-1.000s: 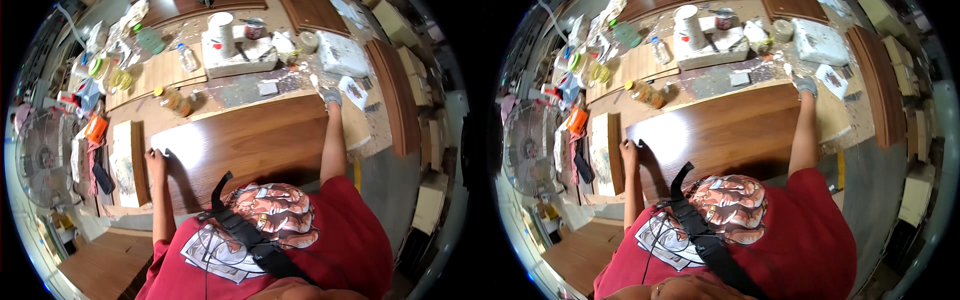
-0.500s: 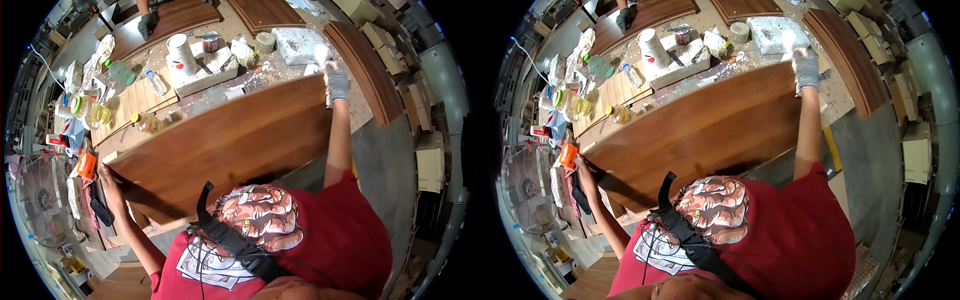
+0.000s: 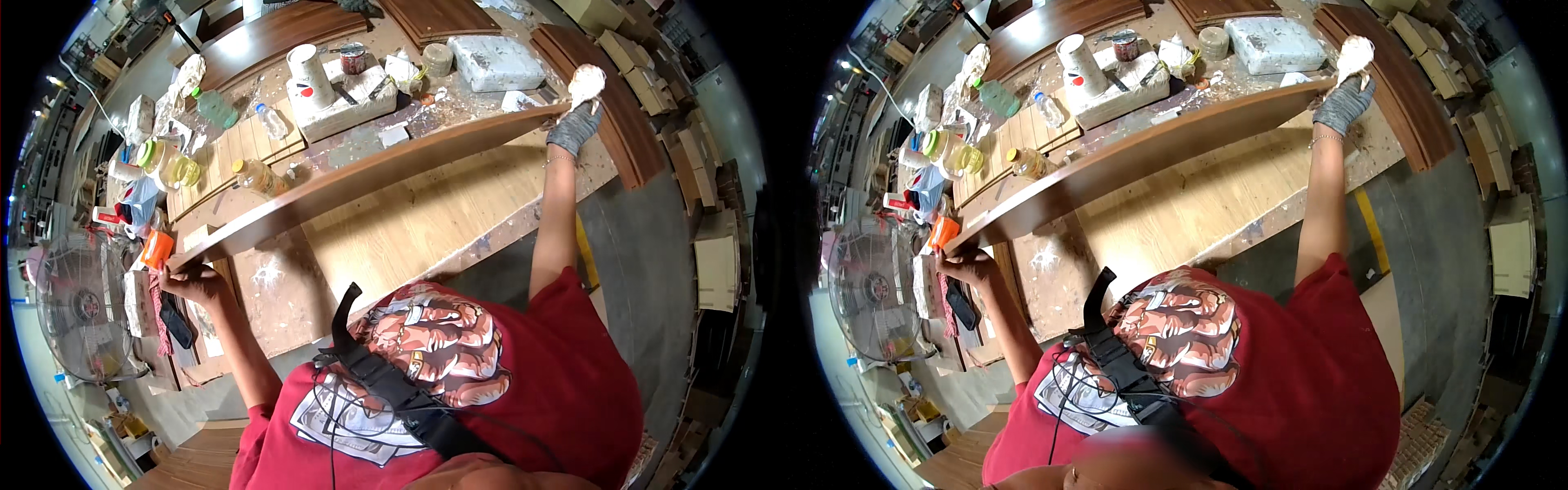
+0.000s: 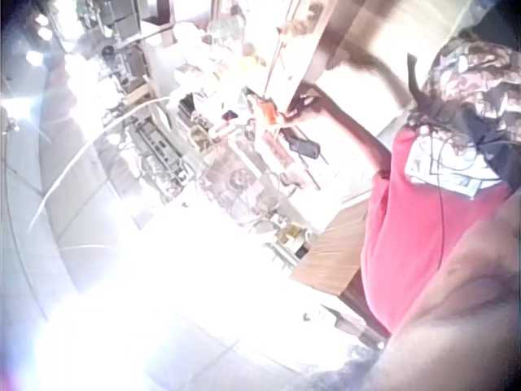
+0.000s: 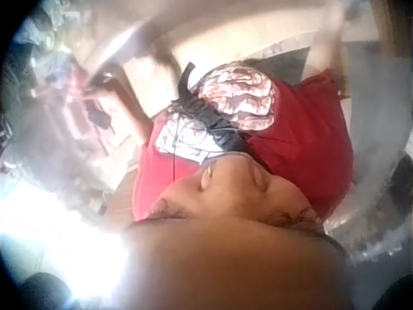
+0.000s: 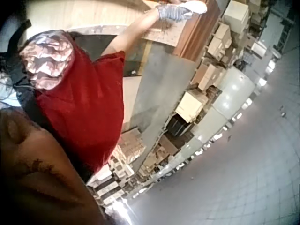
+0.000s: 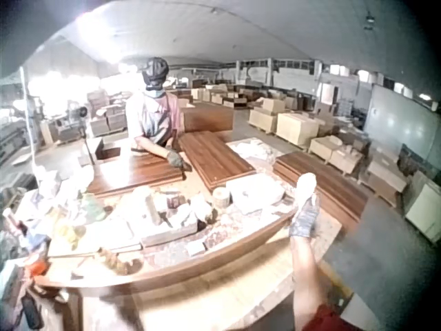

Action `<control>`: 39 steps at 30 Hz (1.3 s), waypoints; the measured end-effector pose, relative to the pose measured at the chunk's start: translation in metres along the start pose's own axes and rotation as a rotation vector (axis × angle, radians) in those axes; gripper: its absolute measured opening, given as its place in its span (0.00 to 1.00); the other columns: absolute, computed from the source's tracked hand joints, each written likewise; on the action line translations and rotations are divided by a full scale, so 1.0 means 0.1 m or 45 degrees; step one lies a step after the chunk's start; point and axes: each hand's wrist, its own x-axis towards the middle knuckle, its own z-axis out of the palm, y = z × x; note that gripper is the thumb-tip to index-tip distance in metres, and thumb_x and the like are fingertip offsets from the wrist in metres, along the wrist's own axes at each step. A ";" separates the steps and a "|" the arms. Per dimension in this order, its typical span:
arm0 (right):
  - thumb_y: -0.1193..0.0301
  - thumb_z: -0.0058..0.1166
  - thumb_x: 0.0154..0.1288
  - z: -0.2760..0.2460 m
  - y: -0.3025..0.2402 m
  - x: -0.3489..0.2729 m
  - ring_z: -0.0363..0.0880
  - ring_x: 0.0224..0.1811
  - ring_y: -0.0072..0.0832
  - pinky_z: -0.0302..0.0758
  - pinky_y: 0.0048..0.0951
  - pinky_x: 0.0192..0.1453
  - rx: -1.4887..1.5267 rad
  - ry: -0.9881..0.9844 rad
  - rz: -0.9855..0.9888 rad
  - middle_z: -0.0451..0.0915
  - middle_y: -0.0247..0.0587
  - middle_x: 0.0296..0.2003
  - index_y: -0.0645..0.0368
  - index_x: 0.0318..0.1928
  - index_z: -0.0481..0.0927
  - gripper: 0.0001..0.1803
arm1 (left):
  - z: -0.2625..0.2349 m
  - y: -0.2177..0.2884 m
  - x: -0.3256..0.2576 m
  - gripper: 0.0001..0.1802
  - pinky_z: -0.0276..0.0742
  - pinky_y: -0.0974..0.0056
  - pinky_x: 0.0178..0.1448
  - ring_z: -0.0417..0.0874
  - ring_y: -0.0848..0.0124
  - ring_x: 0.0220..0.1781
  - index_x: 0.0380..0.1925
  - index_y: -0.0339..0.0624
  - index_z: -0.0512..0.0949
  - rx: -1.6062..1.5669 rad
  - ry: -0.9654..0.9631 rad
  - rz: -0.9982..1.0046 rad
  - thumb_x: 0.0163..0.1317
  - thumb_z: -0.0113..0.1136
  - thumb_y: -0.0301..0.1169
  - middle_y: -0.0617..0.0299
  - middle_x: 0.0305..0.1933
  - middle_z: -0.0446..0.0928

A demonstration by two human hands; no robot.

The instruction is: The person wipes a wood panel using a cloth, occasionally applying liquid from a bottle and moving small wood pieces on the workbench.

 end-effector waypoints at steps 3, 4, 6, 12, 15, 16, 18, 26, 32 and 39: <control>0.66 0.47 0.78 -0.19 -0.11 -0.29 0.79 0.39 0.31 0.79 0.34 0.40 0.155 0.062 0.265 0.78 0.39 0.41 0.55 0.53 0.73 0.10 | -0.32 -0.08 -0.04 0.22 0.78 0.63 0.42 0.82 0.68 0.34 0.31 0.45 0.76 -0.013 -0.029 -0.027 0.66 0.51 0.52 0.62 0.31 0.75; 0.65 0.49 0.78 -0.30 -0.05 -0.28 0.82 0.38 0.33 0.81 0.35 0.35 0.187 0.030 0.190 0.79 0.39 0.41 0.51 0.55 0.72 0.10 | -0.31 -0.10 -0.13 0.21 0.78 0.62 0.45 0.82 0.67 0.35 0.29 0.44 0.75 -0.019 -0.059 0.017 0.66 0.51 0.52 0.62 0.30 0.75; 0.64 0.50 0.78 -0.52 -0.01 -0.47 0.83 0.40 0.33 0.82 0.35 0.38 0.231 0.035 0.240 0.79 0.39 0.44 0.51 0.57 0.72 0.12 | -0.59 -0.12 -0.16 0.22 0.76 0.59 0.51 0.80 0.66 0.35 0.27 0.43 0.74 -0.054 -0.168 0.133 0.63 0.51 0.51 0.61 0.30 0.75; 0.65 0.50 0.78 -1.10 -0.18 -0.76 0.83 0.47 0.33 0.84 0.35 0.51 0.180 0.032 0.089 0.80 0.43 0.51 0.57 0.61 0.73 0.17 | -0.89 0.10 -0.71 0.21 0.71 0.52 0.66 0.77 0.59 0.49 0.29 0.39 0.71 -0.066 -0.249 -0.016 0.60 0.49 0.49 0.54 0.35 0.73; 0.66 0.49 0.79 -1.63 0.04 -0.64 0.82 0.51 0.34 0.83 0.37 0.54 0.039 0.055 -0.057 0.81 0.44 0.54 0.62 0.60 0.74 0.17 | -1.10 0.22 -0.94 0.26 0.63 0.49 0.77 0.74 0.58 0.65 0.49 0.35 0.77 -0.024 -0.287 -0.211 0.65 0.41 0.45 0.51 0.55 0.77; 0.64 0.47 0.80 -2.00 0.23 -0.52 0.81 0.55 0.36 0.81 0.40 0.60 -0.557 -0.038 -0.297 0.81 0.45 0.57 0.62 0.61 0.74 0.18 | -0.89 0.31 -1.12 0.28 0.62 0.49 0.79 0.73 0.58 0.68 0.55 0.34 0.76 0.082 -0.156 -0.296 0.67 0.39 0.44 0.51 0.61 0.76; 0.63 0.44 0.81 -2.01 0.12 -0.82 0.80 0.58 0.37 0.79 0.39 0.64 -0.137 0.003 0.003 0.79 0.46 0.61 0.62 0.63 0.73 0.20 | -1.00 0.50 -1.32 0.34 0.59 0.51 0.80 0.68 0.59 0.76 0.72 0.37 0.68 0.310 -0.058 -0.405 0.72 0.33 0.41 0.53 0.75 0.68; 0.56 0.39 0.83 -2.45 0.16 -1.25 0.77 0.63 0.39 0.77 0.40 0.66 0.190 0.092 0.410 0.74 0.45 0.67 0.61 0.67 0.71 0.25 | -1.77 0.44 -1.82 0.29 0.78 0.55 0.60 0.82 0.59 0.58 0.63 0.40 0.71 0.468 0.334 -0.823 0.78 0.38 0.52 0.51 0.57 0.79; 0.61 0.49 0.77 -2.74 0.66 -1.14 0.80 0.45 0.36 0.80 0.37 0.50 -1.026 0.149 0.289 0.81 0.44 0.49 0.63 0.52 0.77 0.17 | -2.26 0.18 -1.86 0.39 0.71 0.61 0.22 0.77 0.60 0.15 0.55 0.36 0.70 0.707 -0.283 -1.283 0.76 0.37 0.65 0.54 0.13 0.72; 0.72 0.59 0.68 -2.48 0.70 -0.69 0.80 0.41 0.40 0.77 0.44 0.49 -1.033 -0.316 -0.303 0.82 0.50 0.42 0.69 0.47 0.79 0.13 | -2.53 0.04 -2.01 0.45 0.66 0.63 0.20 0.75 0.63 0.13 0.26 0.37 0.75 1.162 -0.186 -1.378 0.74 0.34 0.71 0.56 0.09 0.68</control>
